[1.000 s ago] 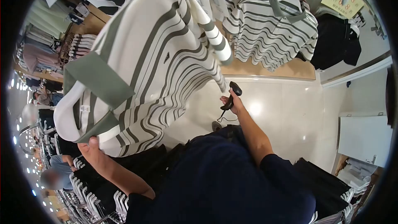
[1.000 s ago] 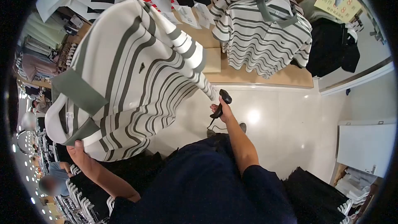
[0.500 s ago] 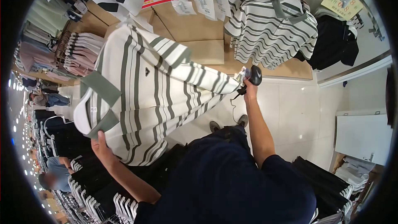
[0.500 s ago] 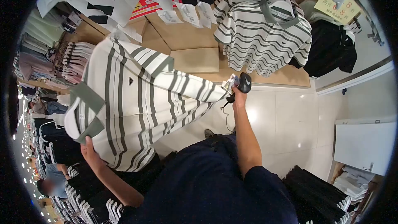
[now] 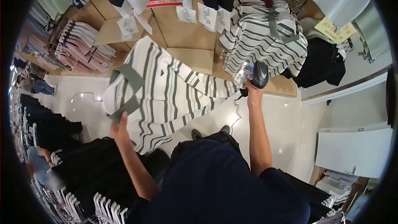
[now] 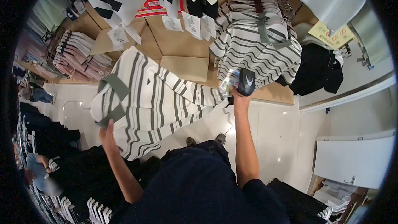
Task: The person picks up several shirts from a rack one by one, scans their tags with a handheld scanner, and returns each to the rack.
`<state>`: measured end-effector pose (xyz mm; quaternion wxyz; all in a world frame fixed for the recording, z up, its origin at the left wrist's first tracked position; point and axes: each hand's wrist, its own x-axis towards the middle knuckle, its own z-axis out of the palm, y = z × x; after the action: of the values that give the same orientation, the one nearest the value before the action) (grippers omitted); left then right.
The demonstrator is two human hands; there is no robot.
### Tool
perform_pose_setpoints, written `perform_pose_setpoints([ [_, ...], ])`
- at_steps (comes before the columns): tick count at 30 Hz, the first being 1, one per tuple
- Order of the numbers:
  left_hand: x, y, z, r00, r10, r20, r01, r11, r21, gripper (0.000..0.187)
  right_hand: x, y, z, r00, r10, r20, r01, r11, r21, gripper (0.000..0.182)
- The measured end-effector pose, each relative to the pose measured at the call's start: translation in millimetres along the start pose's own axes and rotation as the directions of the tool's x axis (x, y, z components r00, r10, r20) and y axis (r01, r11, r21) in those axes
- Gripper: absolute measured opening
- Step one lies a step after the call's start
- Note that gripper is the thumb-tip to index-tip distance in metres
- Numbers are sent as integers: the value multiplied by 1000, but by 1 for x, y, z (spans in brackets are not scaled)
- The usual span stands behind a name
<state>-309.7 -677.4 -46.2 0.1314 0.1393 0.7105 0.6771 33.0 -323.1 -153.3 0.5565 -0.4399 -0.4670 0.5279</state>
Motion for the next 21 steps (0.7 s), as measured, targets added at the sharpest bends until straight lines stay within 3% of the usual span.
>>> perform_pose_setpoints([
  [1, -4, 0, 17, 1000, -4, -11, 5, 999, 51, 33, -8, -18, 14, 998, 43, 55, -49, 992, 116, 30],
  [2, -10, -1, 32, 997, -46, 54, 45, 999, 22, 35, -16, -34, 25, 978, 111, 177, -125, 990, 69, 30],
  [3, -21, 13, 55, 985, -170, 27, 166, 980, 109, 35, -29, -56, 43, 946, 160, 283, -166, 986, -3, 33],
  [4, -21, -11, 66, 985, -160, 70, 155, 986, 65, 36, -36, -62, 57, 907, 114, 405, -115, 993, -23, 36],
  [5, -20, -29, 72, 963, -194, 186, 169, 975, 146, 38, -47, -72, 74, 860, 61, 507, -70, 998, -1, 41],
  [6, -35, -4, 96, 937, -188, 295, 175, 982, 71, 40, -60, -82, 88, 802, 84, 592, -90, 996, -20, 50],
  [8, -48, -1, 124, 882, -159, 443, 189, 982, -25, 39, -80, -87, 112, 708, 42, 705, -40, 999, -19, 50],
  [11, -58, -9, 145, 837, -181, 517, 324, 924, -201, 30, -95, -94, 124, 630, 73, 773, 27, 993, -116, 45],
  [12, -57, -12, 146, 858, -169, 485, 315, 919, -237, 28, -93, -94, 121, 606, 152, 781, -46, 987, -156, 51],
  [15, -52, -22, 147, 916, -153, 370, 275, 912, -304, 24, -86, -85, 100, 686, 171, 708, -55, 981, -184, 45],
  [16, -49, -27, 146, 934, -155, 323, 256, 919, -300, 23, -83, -65, 85, 727, 85, 681, 95, 970, -222, 41],
  [19, -42, -32, 150, 969, -120, 214, 185, 930, -317, 22, -96, -86, 71, 722, 237, 650, -10, 943, -333, 39],
  [21, -37, -37, 154, 983, -92, 160, 141, 936, -324, 23, -109, -88, 76, 631, 313, 710, -74, 935, -347, 39],
])
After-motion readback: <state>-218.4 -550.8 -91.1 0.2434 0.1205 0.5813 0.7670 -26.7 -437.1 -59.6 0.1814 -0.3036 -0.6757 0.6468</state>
